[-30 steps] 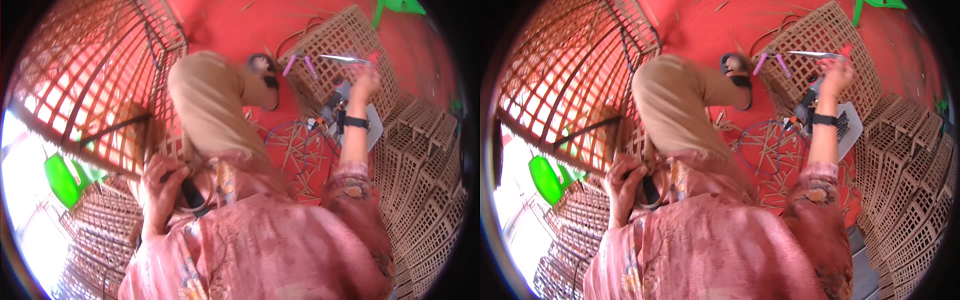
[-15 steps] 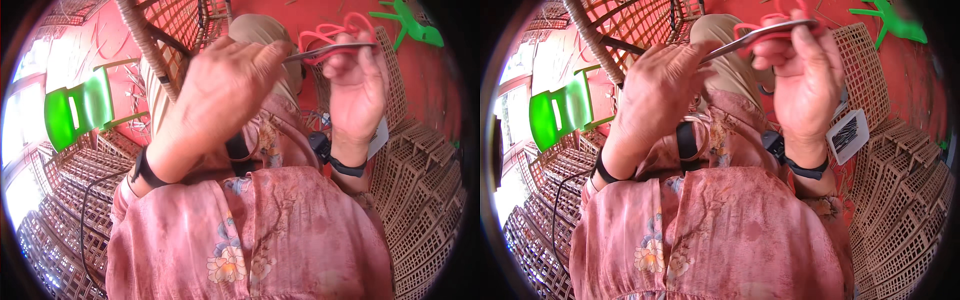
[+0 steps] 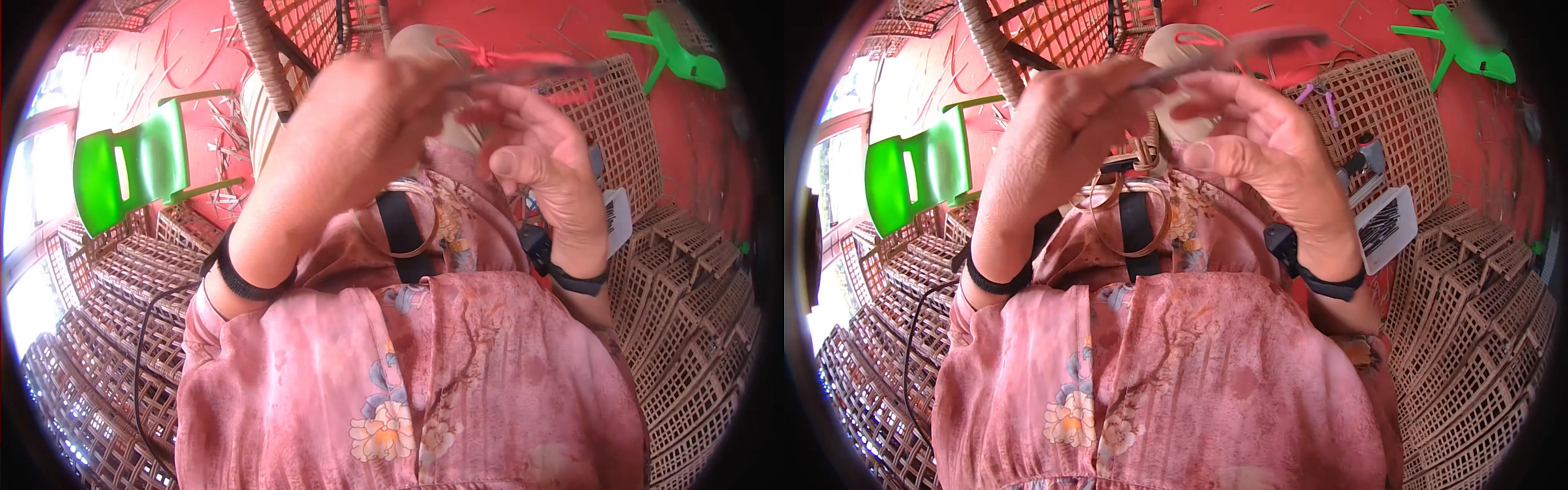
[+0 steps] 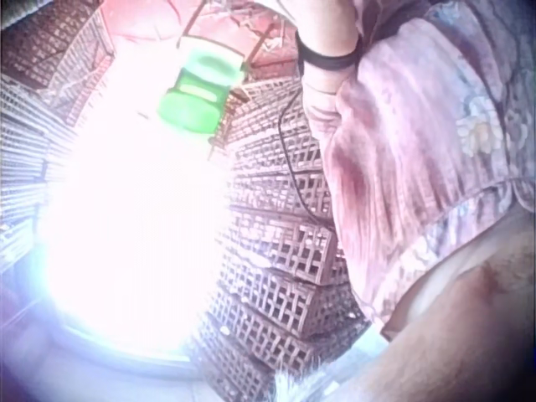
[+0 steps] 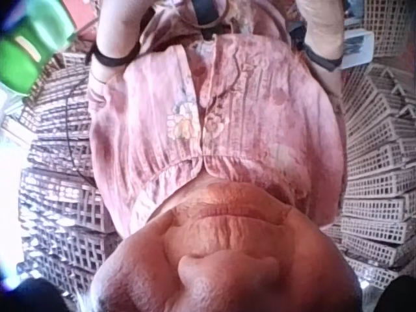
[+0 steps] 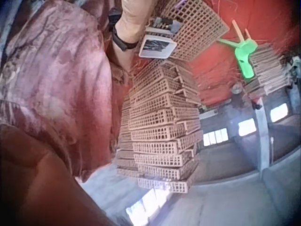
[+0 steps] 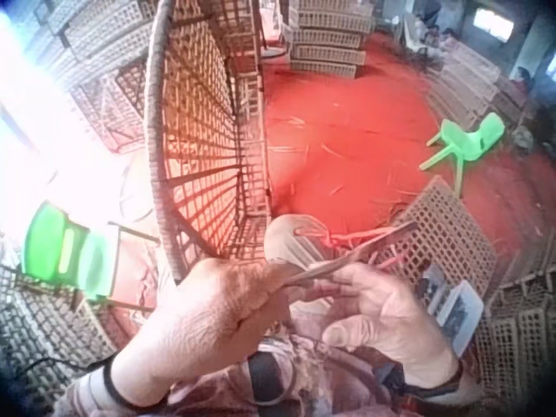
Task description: Using a pneumatic staple gun and hand tools to assemble or finish woven furniture frames.
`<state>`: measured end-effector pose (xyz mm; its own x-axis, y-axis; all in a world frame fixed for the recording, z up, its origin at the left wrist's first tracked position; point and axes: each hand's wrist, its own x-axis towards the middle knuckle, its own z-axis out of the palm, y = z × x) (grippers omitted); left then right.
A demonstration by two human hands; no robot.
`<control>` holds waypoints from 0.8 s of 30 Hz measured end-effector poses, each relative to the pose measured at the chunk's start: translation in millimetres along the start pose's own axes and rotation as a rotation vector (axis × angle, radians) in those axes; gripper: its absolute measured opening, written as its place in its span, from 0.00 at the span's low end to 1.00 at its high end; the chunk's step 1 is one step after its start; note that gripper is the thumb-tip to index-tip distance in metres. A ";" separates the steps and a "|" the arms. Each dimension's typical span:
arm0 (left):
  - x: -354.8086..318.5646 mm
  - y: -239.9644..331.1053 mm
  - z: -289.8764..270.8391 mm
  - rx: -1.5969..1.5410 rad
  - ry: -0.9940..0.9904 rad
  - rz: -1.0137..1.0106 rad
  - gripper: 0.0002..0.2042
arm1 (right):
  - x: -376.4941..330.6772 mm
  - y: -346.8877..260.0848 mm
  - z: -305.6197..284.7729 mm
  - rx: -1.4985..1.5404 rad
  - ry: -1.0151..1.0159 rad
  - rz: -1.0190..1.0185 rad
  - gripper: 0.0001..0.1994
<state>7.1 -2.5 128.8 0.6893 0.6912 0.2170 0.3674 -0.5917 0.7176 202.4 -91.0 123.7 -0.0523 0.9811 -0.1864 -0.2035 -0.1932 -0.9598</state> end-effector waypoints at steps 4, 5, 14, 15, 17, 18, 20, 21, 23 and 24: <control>-2.6 7.8 3.4 -0.129 -0.181 -0.045 0.12 | 9.5 17.5 -9.4 0.476 0.018 -0.176 0.17; -3.6 7.5 2.3 -0.191 -0.209 -0.114 0.12 | 10.6 24.3 -16.4 0.504 -0.041 -0.198 0.17; -65.9 -19.7 29.9 -0.057 0.016 -0.451 0.15 | -2.8 20.6 -24.4 -0.113 0.274 -0.358 0.13; -69.1 -20.0 34.1 -0.050 -0.003 -0.457 0.14 | -3.6 24.6 -24.4 -0.116 0.253 -0.331 0.12; -65.5 -14.3 38.7 -0.022 -0.016 -0.505 0.11 | -2.8 29.7 -22.2 -0.093 0.222 -0.279 0.09; -65.1 -15.4 41.2 -0.022 -0.018 -0.509 0.11 | -1.4 32.2 -20.3 -0.090 0.222 -0.274 0.09; -65.7 -21.4 46.8 -0.115 0.006 -0.540 0.11 | 1.4 38.4 -17.8 -0.164 0.167 -0.271 0.08; -66.9 -26.0 50.3 -0.118 0.003 -0.541 0.11 | 3.2 44.5 -18.5 -0.124 0.121 -0.286 0.07; -70.4 -33.9 55.3 -0.222 0.047 -0.518 0.09 | 3.1 50.1 -15.4 -0.112 0.126 -0.273 0.07; -70.8 -34.8 55.5 -0.225 0.044 -0.518 0.09 | 2.6 51.1 -14.9 -0.103 0.133 -0.263 0.07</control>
<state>-19.8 -53.9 51.7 0.4263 0.8871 -0.1768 0.5049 -0.0712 0.8602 206.4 -98.2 71.0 0.1190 0.9915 0.0517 -0.0930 0.0630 -0.9937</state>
